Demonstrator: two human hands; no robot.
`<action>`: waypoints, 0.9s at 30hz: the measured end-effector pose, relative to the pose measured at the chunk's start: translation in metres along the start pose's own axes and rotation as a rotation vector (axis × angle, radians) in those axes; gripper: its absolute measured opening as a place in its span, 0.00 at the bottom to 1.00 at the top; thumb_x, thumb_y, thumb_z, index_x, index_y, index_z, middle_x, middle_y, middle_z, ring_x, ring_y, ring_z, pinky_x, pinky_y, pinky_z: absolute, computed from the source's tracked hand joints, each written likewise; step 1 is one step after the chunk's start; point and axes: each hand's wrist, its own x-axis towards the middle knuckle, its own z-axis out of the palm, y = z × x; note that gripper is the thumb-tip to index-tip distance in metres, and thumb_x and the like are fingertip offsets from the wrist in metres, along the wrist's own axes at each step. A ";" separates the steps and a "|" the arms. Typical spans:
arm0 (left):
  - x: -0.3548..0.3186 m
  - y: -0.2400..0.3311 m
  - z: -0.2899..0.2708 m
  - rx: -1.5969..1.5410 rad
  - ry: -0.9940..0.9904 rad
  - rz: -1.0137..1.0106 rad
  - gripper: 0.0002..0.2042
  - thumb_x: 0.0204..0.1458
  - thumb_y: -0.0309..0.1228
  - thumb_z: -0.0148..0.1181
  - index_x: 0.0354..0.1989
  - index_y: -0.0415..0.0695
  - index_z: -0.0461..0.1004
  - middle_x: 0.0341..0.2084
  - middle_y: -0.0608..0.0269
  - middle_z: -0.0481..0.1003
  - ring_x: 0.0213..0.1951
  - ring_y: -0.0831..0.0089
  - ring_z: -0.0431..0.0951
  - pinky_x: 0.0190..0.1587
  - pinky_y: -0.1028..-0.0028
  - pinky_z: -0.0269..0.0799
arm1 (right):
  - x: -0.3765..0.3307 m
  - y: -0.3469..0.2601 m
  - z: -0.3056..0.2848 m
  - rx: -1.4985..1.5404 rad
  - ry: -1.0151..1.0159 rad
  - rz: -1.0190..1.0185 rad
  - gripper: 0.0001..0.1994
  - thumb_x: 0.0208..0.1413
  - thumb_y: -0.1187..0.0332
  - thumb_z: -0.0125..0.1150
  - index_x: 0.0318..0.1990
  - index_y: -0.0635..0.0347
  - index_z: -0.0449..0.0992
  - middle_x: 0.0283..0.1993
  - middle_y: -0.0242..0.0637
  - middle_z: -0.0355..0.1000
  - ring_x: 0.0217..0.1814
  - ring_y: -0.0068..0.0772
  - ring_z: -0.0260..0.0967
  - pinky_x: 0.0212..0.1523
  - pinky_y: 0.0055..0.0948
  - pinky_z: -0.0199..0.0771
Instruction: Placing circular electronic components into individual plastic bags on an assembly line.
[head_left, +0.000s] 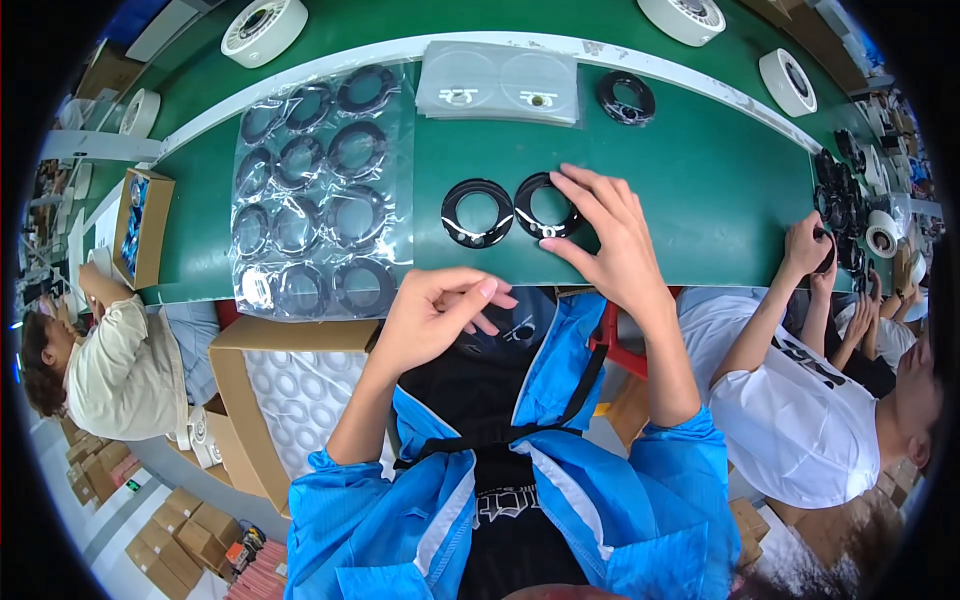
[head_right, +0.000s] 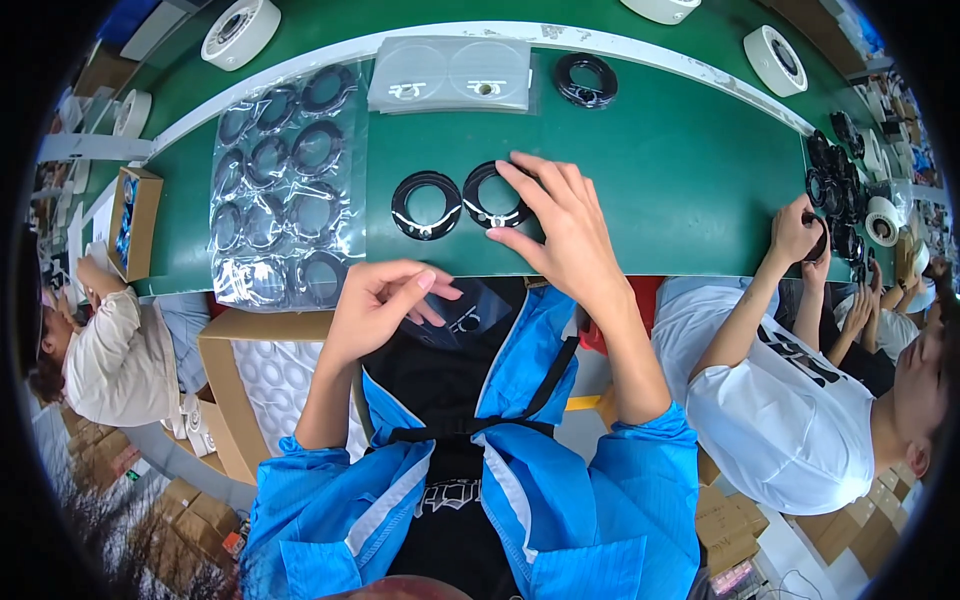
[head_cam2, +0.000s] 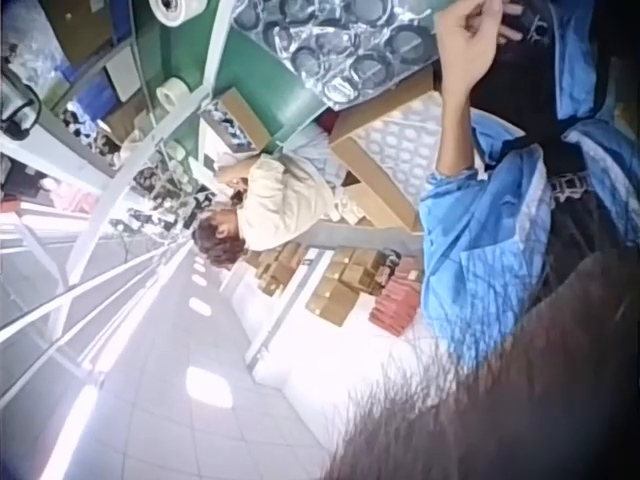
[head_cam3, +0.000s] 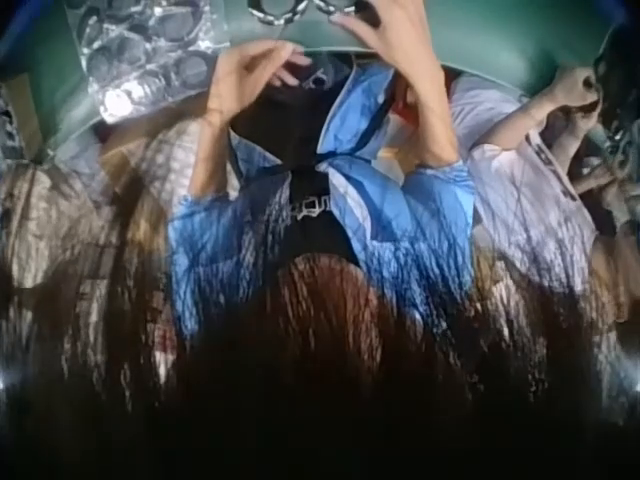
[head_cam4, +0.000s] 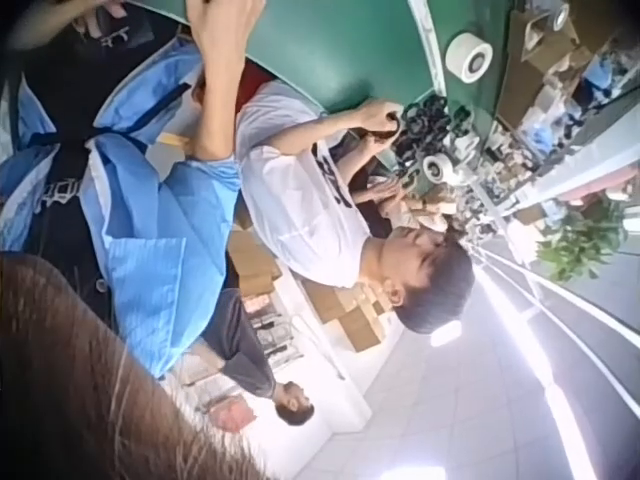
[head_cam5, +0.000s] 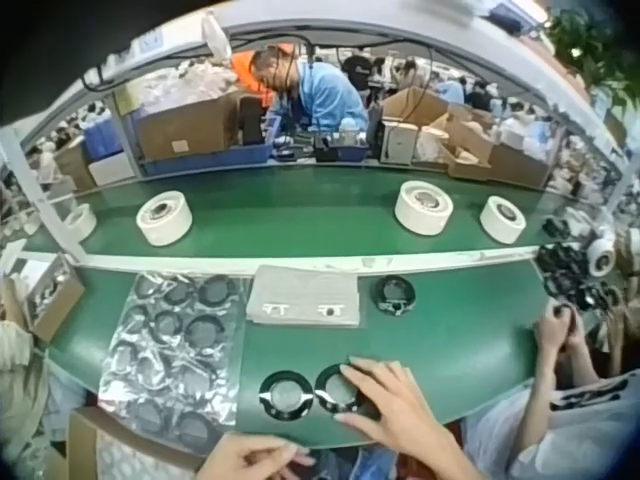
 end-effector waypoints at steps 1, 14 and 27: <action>0.002 0.003 -0.001 -0.017 0.000 -0.041 0.13 0.73 0.31 0.62 0.52 0.33 0.86 0.42 0.54 0.90 0.34 0.68 0.91 0.36 0.74 0.84 | -0.001 -0.005 -0.001 0.025 0.057 0.008 0.33 0.50 0.67 0.84 0.66 0.58 0.81 0.69 0.45 0.75 0.70 0.52 0.72 0.71 0.47 0.73; 0.014 -0.007 0.021 -0.014 0.060 0.101 0.14 0.74 0.33 0.63 0.48 0.33 0.88 0.38 0.60 0.88 0.36 0.71 0.91 0.34 0.76 0.82 | -0.035 -0.047 0.007 0.069 0.046 -0.235 0.15 0.51 0.75 0.77 0.47 0.65 0.88 0.47 0.39 0.85 0.45 0.39 0.85 0.37 0.32 0.85; 0.016 -0.001 0.019 0.035 0.130 0.010 0.15 0.75 0.32 0.61 0.45 0.29 0.86 0.34 0.54 0.88 0.34 0.73 0.90 0.31 0.77 0.84 | -0.039 -0.032 0.013 -0.067 0.149 -0.394 0.18 0.47 0.69 0.76 0.49 0.56 0.90 0.54 0.36 0.85 0.55 0.39 0.82 0.47 0.36 0.85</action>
